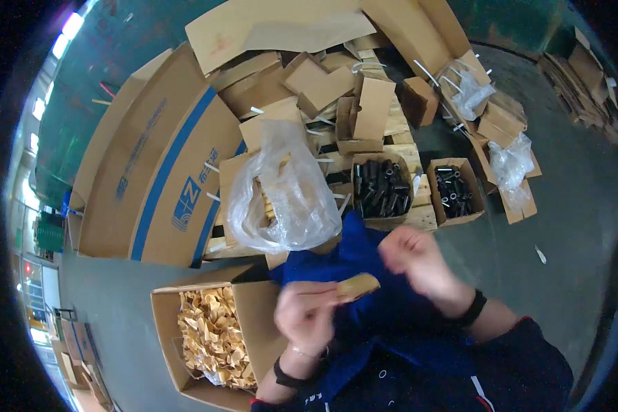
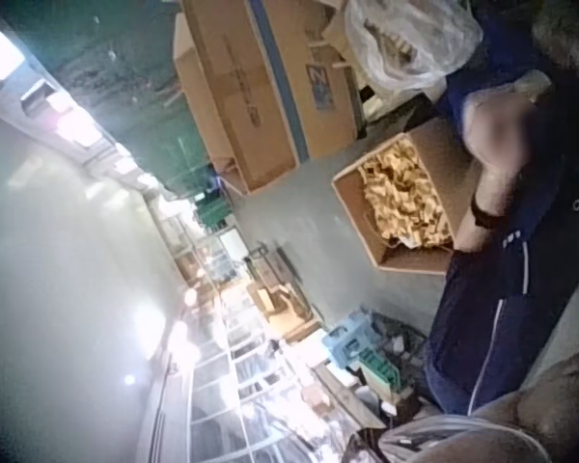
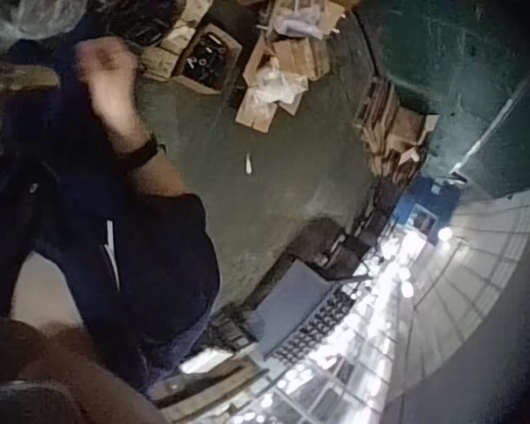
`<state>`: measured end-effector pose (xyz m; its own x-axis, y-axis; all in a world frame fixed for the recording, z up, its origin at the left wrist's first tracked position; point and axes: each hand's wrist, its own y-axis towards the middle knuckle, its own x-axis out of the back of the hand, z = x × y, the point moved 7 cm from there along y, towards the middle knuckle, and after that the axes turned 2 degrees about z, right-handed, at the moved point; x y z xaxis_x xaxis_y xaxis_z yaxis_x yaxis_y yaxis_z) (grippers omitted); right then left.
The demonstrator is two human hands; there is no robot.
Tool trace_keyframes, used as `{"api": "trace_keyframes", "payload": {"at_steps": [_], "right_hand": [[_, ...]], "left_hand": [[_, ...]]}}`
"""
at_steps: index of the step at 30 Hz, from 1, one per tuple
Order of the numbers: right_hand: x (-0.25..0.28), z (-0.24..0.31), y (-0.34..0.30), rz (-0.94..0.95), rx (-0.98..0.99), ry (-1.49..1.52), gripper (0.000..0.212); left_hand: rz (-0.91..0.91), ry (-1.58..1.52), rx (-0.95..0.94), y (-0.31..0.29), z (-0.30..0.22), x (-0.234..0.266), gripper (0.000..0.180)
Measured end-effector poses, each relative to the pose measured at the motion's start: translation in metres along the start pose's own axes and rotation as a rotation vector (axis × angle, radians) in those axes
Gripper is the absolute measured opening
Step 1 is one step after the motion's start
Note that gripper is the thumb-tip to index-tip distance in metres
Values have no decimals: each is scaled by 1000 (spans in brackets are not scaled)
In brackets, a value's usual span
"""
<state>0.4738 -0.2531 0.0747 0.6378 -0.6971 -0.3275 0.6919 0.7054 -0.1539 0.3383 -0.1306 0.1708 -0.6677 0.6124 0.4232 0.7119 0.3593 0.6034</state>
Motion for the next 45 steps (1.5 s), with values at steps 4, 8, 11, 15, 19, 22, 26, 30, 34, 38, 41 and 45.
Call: {"api": "trace_keyframes", "payload": {"at_steps": [4,8,11,15,19,22,26,30,34,38,41,45], "right_hand": [[54,-15,-1,-163,-93,-93,13],[14,16,-1,140,24,-197,13],[-26,36,-10,349,221,-424,24],[-73,55,-25,613,352,-670,36],[-66,52,-23,478,356,-887,30],[-62,55,-23,399,399,-995,28],[-58,52,-22,349,432,-1009,26],[-56,46,-20,346,395,-953,26],[-53,46,-20,310,435,-975,25],[-52,45,-20,301,430,-1021,25],[-51,41,-20,298,436,-1065,25],[-49,38,-19,299,407,-1036,26]], "left_hand": [[-316,-348,140,3,11,40,18],[-106,-609,213,11,16,15,16],[33,-754,275,8,21,-3,14],[158,-875,352,2,24,-20,11],[154,-895,551,7,24,-27,16],[367,-678,606,-2,32,-29,21],[566,-566,673,-13,31,-37,19],[600,-535,640,-12,29,-37,15],[605,-379,514,-5,24,-35,16],[625,-188,450,1,20,-35,12],[602,-62,394,4,19,-34,10],[591,-22,394,5,20,-36,10]]}}
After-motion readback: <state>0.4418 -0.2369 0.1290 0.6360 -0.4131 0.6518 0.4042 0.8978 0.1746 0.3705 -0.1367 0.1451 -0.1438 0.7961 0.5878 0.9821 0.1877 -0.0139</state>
